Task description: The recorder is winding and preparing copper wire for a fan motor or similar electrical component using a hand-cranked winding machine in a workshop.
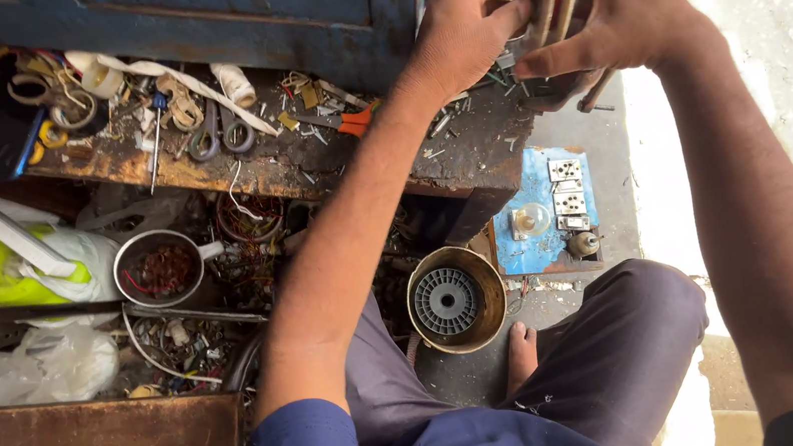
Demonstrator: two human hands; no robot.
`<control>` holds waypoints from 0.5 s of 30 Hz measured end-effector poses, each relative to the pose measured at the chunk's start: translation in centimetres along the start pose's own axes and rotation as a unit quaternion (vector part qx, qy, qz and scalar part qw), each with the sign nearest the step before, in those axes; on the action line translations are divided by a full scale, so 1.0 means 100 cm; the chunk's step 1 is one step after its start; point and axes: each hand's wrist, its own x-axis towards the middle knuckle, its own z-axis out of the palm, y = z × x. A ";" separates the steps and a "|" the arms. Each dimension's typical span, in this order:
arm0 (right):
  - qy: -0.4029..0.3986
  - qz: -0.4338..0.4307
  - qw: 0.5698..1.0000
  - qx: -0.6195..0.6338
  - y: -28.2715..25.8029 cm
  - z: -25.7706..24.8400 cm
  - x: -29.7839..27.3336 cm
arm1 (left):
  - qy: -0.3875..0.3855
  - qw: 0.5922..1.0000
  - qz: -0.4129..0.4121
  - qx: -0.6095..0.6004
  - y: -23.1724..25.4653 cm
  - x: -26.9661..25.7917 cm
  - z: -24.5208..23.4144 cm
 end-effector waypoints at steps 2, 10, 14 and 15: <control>-0.003 -0.012 1.000 -0.005 0.012 0.004 -0.002 | 0.010 0.999 0.030 0.037 -0.004 -0.009 0.000; -0.003 0.003 1.000 -0.009 0.015 0.004 -0.005 | -0.079 0.923 -0.070 0.370 -0.004 -0.023 0.018; -0.009 0.029 1.000 0.009 0.012 0.004 -0.005 | -0.105 0.927 -0.103 0.344 -0.005 -0.018 0.021; -0.011 0.025 1.000 0.010 0.014 0.005 -0.005 | -0.115 0.922 -0.077 0.361 -0.009 -0.017 0.022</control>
